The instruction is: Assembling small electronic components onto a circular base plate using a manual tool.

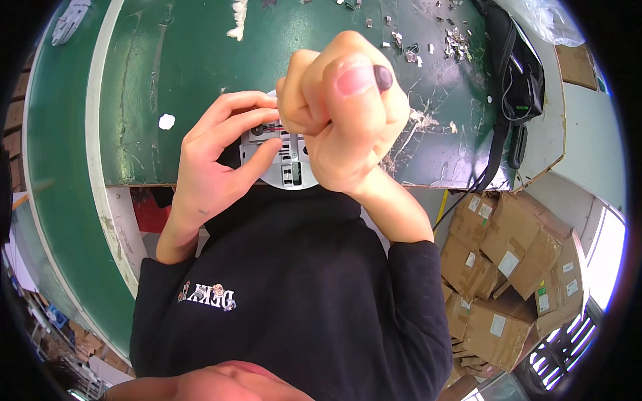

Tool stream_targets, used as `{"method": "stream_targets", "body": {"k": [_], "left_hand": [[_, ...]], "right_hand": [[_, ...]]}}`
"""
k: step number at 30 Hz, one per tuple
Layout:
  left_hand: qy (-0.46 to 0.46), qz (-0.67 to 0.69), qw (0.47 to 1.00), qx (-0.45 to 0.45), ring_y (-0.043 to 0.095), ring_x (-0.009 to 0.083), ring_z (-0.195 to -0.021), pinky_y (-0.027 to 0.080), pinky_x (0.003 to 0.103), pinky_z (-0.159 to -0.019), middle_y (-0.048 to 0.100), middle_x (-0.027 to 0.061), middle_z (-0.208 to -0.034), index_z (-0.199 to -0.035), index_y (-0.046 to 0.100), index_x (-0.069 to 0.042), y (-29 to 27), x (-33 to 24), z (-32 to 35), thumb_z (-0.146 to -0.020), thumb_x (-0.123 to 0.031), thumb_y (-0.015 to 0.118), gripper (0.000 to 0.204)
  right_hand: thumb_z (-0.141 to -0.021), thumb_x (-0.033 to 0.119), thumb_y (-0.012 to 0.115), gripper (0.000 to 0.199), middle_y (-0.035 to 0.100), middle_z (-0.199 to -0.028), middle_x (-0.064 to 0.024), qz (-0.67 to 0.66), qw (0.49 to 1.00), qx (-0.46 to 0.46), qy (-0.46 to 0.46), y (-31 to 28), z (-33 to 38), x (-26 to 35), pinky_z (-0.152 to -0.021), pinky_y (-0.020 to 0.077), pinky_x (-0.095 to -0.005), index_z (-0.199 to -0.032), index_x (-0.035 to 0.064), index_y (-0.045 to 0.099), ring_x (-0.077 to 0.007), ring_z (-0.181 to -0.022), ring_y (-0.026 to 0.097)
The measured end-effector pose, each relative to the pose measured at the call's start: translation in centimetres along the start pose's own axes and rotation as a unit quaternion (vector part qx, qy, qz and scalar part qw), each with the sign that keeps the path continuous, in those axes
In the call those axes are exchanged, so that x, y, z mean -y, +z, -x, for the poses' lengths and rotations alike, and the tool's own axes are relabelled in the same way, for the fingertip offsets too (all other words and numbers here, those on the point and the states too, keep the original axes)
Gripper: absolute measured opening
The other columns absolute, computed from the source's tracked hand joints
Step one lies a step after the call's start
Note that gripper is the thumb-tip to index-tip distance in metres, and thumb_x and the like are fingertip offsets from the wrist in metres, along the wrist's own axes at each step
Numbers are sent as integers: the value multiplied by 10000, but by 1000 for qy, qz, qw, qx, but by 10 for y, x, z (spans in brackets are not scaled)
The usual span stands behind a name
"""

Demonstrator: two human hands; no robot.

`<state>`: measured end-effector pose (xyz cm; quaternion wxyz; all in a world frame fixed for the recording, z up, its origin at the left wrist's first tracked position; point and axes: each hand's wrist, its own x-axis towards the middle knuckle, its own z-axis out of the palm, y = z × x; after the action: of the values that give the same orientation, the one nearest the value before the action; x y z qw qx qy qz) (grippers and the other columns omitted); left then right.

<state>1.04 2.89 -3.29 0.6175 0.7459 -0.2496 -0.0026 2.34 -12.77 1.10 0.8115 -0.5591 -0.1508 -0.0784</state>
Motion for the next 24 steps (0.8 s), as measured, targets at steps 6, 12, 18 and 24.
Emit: {"method": "stream_targets", "body": {"k": [6,12,18,24], "left_hand": [[17,1,1000,-6,583,186,-875,480,262,-749,628,59,-1114,-1018,669,15,0,5,-1,-735,70,680,288],[37,-5,999,2,576,201,-883,480,271,-756,616,76,-1138,-1040,667,9,-1,7,-1,-731,65,681,315],[36,-33,998,36,557,259,-1082,462,372,-946,555,124,-1269,-1227,581,21,-4,8,7,-726,-67,761,539],[21,-220,972,77,432,327,-1305,300,530,-1127,471,171,-1378,-1393,406,49,2,-10,18,-691,-238,831,869]], "right_hand": [[-1026,500,388,482,328,-528,0,19,999,26,9,2,2,-1,-415,147,-243,-682,165,337,-75,-449,155],[-1005,536,389,504,335,-533,-2,113,993,-36,-14,10,13,-13,-414,162,-255,-673,161,339,-87,-449,162],[-965,619,373,566,338,-523,0,-135,979,-78,130,6,-8,-1,-433,198,-260,-644,154,338,-97,-454,165],[-931,695,340,625,323,-508,12,-136,981,122,70,-13,0,-3,-470,234,-266,-615,156,340,-106,-465,176]]}}
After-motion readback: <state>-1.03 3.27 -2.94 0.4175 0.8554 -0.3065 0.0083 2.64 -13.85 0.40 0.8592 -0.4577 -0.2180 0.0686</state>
